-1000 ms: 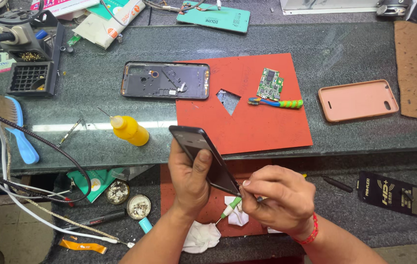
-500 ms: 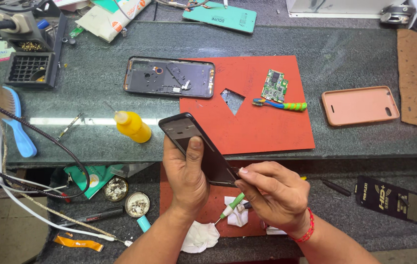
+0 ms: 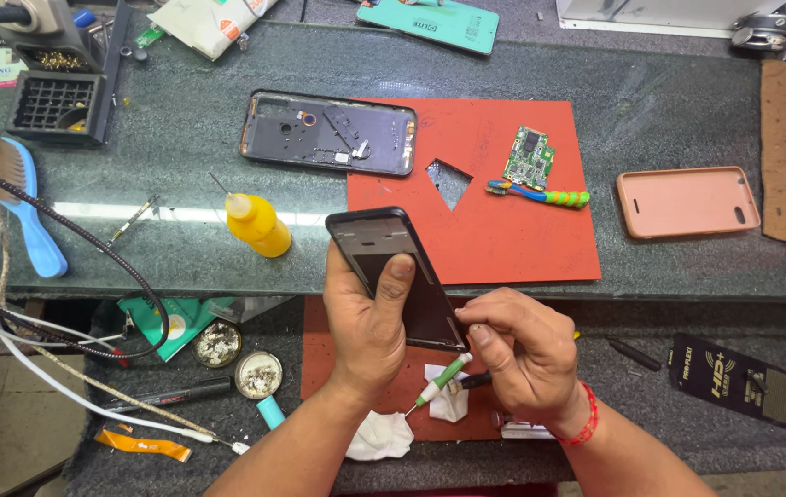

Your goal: The person handles a mobile phone chassis, fits a component into the internal frame by hand, and presses along the edges to secure the screen or back plate.

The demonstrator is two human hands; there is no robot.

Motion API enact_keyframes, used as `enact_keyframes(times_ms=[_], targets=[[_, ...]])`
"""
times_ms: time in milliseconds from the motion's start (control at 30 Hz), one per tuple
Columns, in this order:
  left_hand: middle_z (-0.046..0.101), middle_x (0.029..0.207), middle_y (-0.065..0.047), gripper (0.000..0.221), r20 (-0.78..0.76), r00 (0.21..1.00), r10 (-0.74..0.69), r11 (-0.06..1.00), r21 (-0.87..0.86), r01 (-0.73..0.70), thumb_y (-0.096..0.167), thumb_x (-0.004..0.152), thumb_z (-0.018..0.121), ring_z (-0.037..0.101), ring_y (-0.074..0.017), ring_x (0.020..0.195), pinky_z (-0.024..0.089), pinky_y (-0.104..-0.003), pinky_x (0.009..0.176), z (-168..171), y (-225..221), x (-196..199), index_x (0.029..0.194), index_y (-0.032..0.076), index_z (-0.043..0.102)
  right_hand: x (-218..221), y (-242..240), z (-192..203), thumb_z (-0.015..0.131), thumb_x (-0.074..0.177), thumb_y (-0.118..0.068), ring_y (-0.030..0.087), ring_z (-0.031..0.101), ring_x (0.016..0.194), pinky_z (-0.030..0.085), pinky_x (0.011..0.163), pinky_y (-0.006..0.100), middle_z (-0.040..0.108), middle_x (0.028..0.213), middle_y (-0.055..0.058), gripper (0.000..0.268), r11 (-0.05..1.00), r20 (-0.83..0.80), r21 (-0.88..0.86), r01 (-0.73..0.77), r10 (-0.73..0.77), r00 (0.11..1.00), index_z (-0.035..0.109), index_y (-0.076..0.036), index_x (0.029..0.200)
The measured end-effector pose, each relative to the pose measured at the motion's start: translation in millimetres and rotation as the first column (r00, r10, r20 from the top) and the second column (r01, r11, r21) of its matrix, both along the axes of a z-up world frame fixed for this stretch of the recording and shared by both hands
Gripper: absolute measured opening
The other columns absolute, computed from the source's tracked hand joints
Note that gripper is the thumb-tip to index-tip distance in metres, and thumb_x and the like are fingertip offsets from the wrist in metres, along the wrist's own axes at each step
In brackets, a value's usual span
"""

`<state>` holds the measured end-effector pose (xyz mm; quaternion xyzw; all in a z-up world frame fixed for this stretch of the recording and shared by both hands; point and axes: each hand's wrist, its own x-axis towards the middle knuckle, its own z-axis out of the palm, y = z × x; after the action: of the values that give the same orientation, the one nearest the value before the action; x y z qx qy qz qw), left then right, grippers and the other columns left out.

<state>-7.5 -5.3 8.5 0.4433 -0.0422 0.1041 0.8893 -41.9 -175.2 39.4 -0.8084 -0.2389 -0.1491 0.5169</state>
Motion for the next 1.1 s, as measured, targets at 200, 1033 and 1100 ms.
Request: enact_keyframes(times_ms=[200,1033,1100], targets=[[0.064,0.115,-0.002,0.043,-0.008,0.999,-0.043,0.997,0.068,0.043,0.030,0.101,0.073,0.060,-0.0088,0.105,0.051,-0.026,0.096,-1,0,0,0.129,0.004,0.053,0,-1,-4,0.062,0.099,-0.003,0.008,0.054,0.064,0.043,0.056,0.022,0.066,0.082,0.007,0.011,0.998,-0.192,0.067,0.008,0.005,0.981,0.069,0.005,0.097],[0.062,0.098,-0.006,0.034,-0.088,0.873,-0.481,0.825,-0.381,0.417,0.030,0.110,0.064,0.064,-0.0140,0.081,0.054,-0.027,0.069,-2,10,8,0.126,0.005,0.049,8,3,7,0.070,0.093,0.000,0.022,0.072,0.089,0.062,0.078,0.034,0.067,0.097,0.009,0.008,0.979,0.381,-0.112,-0.168,0.199,0.903,0.066,-0.003,0.100],[0.060,0.106,-0.002,0.043,-0.188,0.650,-0.736,0.667,-0.367,0.649,0.028,0.106,0.064,0.062,-0.0082,0.090,0.056,-0.026,0.076,1,18,10,0.138,0.005,0.048,17,-3,14,0.073,0.084,-0.004,0.023,0.070,0.088,0.062,0.077,0.036,0.067,0.096,0.009,0.015,0.959,0.472,-0.206,-0.193,0.270,0.839,0.069,-0.004,0.098]])
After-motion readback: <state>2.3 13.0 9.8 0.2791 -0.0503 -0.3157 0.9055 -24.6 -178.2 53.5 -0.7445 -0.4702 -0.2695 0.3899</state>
